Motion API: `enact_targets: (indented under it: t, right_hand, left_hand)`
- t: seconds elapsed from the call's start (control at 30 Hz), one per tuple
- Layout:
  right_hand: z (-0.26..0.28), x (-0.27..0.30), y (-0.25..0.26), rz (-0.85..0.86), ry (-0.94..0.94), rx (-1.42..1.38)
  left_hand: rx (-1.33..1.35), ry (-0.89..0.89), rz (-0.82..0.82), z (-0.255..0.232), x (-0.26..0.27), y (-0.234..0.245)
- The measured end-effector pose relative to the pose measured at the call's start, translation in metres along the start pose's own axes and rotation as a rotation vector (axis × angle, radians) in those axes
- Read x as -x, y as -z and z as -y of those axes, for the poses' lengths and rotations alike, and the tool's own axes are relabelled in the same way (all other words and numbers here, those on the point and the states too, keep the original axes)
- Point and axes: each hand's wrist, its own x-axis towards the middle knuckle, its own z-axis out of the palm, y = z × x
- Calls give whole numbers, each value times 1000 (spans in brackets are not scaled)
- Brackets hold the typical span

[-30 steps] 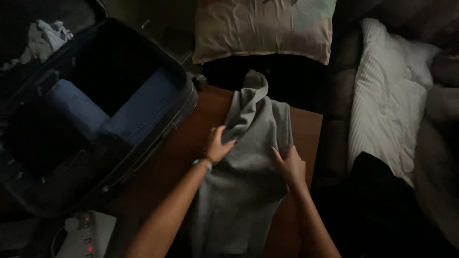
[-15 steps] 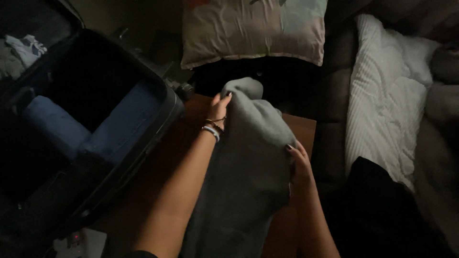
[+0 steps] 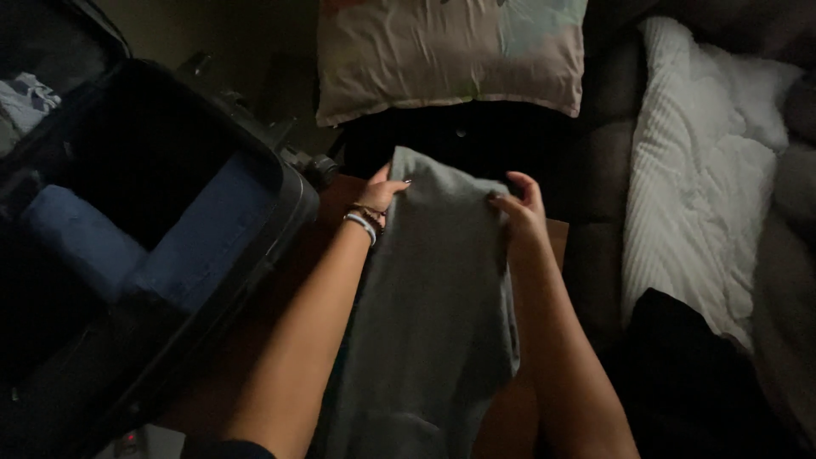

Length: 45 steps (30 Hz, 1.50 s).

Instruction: The person folds a pair of grey sweatpants on a wooden surface by bringing the legs together and rolling them into a compact bundle. They place the folded bundle into an open suitcase and then pick up a black garment.

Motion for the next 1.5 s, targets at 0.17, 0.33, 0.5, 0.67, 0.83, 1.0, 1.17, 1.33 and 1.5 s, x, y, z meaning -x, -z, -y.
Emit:
enact_targets:
  t: [0.17,0.33,0.5,0.67,0.83,1.0,1.17,1.33,1.5]
  right_hand:
    - [-19,8,12,38,-7,-215]
    - [-25,30,15,221,4,-350]
    - [-27,95,19,249,-124,52]
    - [-20,183,30,162,-303,763]
    - [-48,206,71,-14,-234,544]
    - [-90,215,97,228,4,436]
    - [-89,244,97,38,-33,501]
    - [-93,287,67,-177,282,724]
    - [-106,335,27,-332,958,1362]
  left_hand:
    - [-420,-193,-84,37,-25,34]
    - [-605,-251,-88,81,5,48]
    - [-706,-248,-95,111,97,50]
    - [-897,-37,-350,144,166,51]
    - [-758,-255,-428,164,163,52]
    - [-755,-310,-268,140,203,47]
    - [-697,-133,-136,152,262,82]
    - [-508,-9,-63,174,311,97]
    - [-752,13,117,162,370,75]
